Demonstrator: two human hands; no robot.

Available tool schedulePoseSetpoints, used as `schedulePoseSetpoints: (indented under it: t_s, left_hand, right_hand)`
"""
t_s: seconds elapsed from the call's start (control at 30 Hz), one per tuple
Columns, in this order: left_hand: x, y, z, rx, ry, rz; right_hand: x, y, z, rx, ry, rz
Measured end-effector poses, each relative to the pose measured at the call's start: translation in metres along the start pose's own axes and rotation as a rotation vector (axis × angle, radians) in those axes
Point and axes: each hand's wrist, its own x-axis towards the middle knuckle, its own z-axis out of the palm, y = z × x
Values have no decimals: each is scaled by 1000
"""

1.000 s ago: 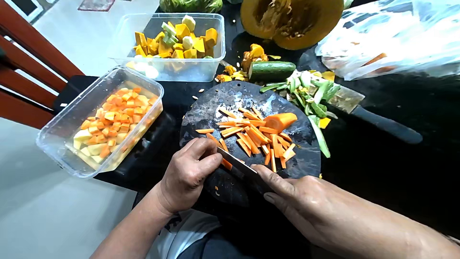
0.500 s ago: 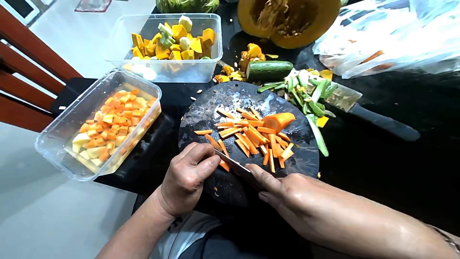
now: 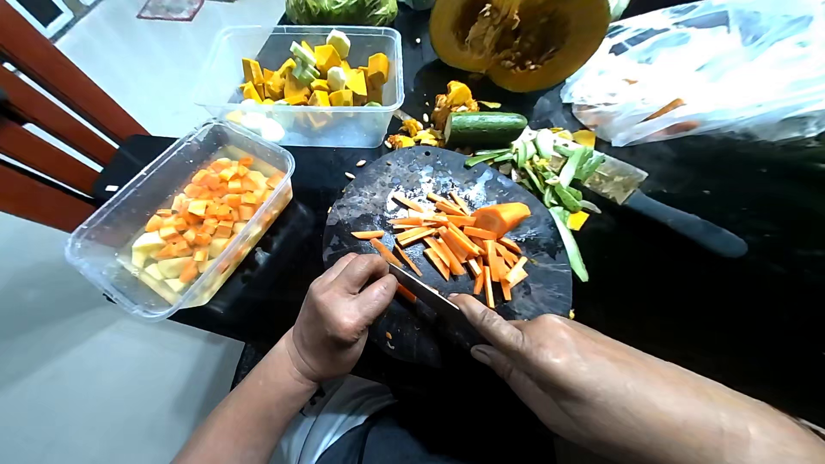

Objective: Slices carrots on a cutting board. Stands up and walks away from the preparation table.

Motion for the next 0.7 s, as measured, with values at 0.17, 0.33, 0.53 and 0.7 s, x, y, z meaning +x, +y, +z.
schedulePoseSetpoints:
  t_s: [0.17,0.33,0.53,0.7]
  left_hand:
    - [-1,0,1,11,5,20]
    - [-2,0,0,21,-6,20]
    - [-9,3,-6,-9,-50,-6]
    - [-13,4,-7,-44,3,-82]
  right_hand:
    - [7,-2,2,-46,-26,-21]
    - [23,-5,7,-68,-82,9]
    - [-9,6,0,130,-74,85]
    - [-17,5,2,27,33,70]
